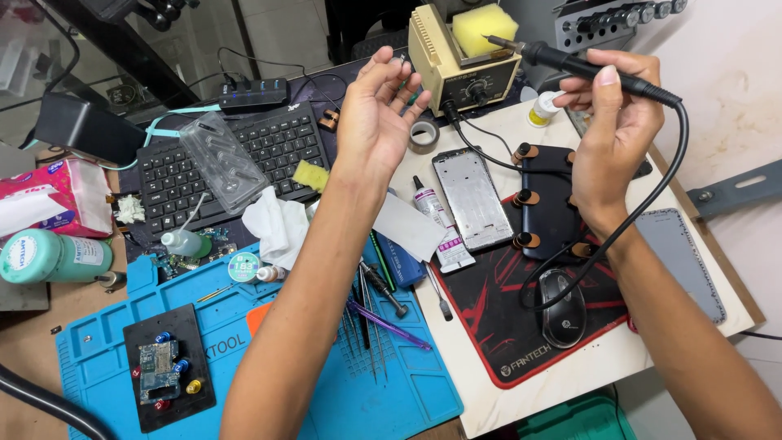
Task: The person is performing a repair on a small electronic component, which involves cleaning the part with a tissue, applying adhesive from a tube, and soldering connections using a soldering iron.
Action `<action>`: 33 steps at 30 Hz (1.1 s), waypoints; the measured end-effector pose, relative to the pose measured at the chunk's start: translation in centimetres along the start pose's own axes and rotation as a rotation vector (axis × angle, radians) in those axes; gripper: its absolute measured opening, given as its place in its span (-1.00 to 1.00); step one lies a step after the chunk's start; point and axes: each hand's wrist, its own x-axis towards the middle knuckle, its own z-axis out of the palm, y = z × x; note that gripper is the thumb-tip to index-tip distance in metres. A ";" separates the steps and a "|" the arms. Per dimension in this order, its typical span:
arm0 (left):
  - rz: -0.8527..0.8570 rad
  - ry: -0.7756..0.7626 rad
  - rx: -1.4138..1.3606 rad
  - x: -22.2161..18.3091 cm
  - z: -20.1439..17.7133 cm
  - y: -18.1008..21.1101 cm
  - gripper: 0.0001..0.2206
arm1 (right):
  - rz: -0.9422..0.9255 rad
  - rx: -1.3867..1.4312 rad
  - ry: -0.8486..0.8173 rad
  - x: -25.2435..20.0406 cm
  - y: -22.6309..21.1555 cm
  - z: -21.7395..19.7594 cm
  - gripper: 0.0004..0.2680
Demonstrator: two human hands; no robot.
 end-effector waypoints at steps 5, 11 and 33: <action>0.008 -0.002 0.002 -0.7 -0.2 0.1 -0.63 | -0.011 -0.011 -0.015 -0.2 -0.4 -0.1 -0.79; 0.003 -0.013 0.025 -0.6 -0.5 -0.1 -0.66 | -0.009 0.001 -0.010 -0.2 -0.3 -0.3 -0.80; 0.004 0.005 0.031 -1.7 -0.2 0.8 -0.66 | -0.104 -0.022 -0.113 -0.2 -1.3 1.6 -0.83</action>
